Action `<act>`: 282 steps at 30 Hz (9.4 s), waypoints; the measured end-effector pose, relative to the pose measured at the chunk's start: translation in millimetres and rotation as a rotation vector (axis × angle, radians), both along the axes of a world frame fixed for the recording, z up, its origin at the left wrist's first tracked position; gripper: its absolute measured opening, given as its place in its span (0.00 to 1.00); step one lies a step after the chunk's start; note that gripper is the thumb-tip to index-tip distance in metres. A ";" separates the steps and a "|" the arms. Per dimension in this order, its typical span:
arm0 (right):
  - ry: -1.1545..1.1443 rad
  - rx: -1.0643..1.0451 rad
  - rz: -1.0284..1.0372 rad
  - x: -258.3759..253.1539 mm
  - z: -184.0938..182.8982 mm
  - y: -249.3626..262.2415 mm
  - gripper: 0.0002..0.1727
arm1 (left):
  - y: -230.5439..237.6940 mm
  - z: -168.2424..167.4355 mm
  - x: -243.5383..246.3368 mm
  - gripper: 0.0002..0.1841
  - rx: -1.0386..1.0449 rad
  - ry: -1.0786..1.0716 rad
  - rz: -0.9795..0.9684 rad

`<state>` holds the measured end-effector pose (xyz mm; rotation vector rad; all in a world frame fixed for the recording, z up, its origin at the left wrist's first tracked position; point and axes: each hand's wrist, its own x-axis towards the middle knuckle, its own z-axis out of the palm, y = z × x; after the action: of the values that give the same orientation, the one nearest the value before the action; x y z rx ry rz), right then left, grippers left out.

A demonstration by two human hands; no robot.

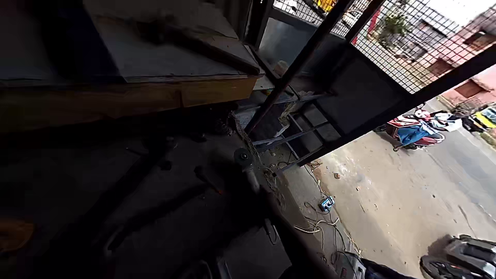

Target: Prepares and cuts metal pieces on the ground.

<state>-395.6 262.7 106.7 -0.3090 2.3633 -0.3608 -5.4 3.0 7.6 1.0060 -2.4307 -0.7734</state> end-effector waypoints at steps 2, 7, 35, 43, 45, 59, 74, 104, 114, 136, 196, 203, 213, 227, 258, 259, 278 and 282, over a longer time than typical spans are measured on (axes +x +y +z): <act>0.038 -0.038 0.044 6.9 -9.6 -0.9 0.39 | 2.6 4.5 -1.0 0.23 0.071 -0.060 0.090; 0.046 -0.087 0.047 7.2 -23.5 -1.2 0.40 | -0.1 19.2 6.3 0.19 0.224 -0.151 0.099; 0.508 -0.136 0.584 87.0 -73.9 -115.6 0.16 | -57.7 52.8 -32.1 0.26 0.058 -0.615 0.249; 0.272 0.205 0.499 93.3 -31.1 -104.7 0.18 | -35.0 80.0 -29.5 0.18 0.331 -0.273 0.375; 0.216 0.168 0.452 97.5 -25.8 -96.8 0.13 | -18.8 80.6 -25.3 0.15 0.363 -0.136 0.429; -0.010 -0.028 0.351 167.4 -23.7 -97.8 0.38 | 81.1 72.0 -46.6 0.14 0.817 0.210 0.603; 0.289 -0.306 0.698 103.3 -54.2 -103.6 0.18 | 83.1 48.9 -55.6 0.20 0.531 -0.051 0.262; 0.418 -0.427 0.649 109.7 -64.3 -93.2 0.16 | 100.0 45.0 -84.7 0.22 0.547 -0.223 0.249; 0.414 -0.422 0.658 110.4 -60.8 -93.6 0.17 | 82.5 103.7 -96.3 0.23 0.743 -0.432 0.192; 0.174 -0.260 0.280 172.5 -28.6 -91.1 0.18 | 77.0 43.7 -83.1 0.25 0.346 -0.268 0.251; -0.273 -0.064 0.829 162.2 8.5 -69.0 0.27 | 49.7 52.3 -87.5 0.16 0.752 -0.273 0.212; 0.284 -0.392 0.589 98.6 27.8 -33.9 0.28 | 20.5 61.5 -20.9 0.16 0.478 -0.221 0.319; 0.511 -0.231 0.786 31.1 7.5 -66.8 0.28 | -34.7 46.8 41.7 0.19 0.208 -0.344 0.631; -0.138 -0.004 0.389 157.5 -13.1 -141.3 0.25 | 38.9 71.9 -68.5 0.22 0.364 -0.157 -0.012; -0.742 -0.979 -0.386 69.9 3.1 -31.2 0.44 | 71.3 85.4 -100.5 0.39 0.696 0.097 -0.240; -0.813 -1.036 -0.413 81.3 -0.7 -37.0 0.49 | 80.9 94.0 -109.6 0.47 0.924 0.122 -0.378; 0.226 0.127 0.503 87.8 42.9 -113.5 0.56 | 35.8 68.1 -77.3 0.30 0.258 -0.291 0.088; 0.305 0.185 0.675 81.8 38.3 -112.8 0.55 | 7.0 41.6 -63.0 0.23 0.101 -0.343 0.134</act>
<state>-313.8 149.9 145.0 -1.0912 2.3822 0.2403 -68.4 10.0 49.2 1.4272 -2.5906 -0.7333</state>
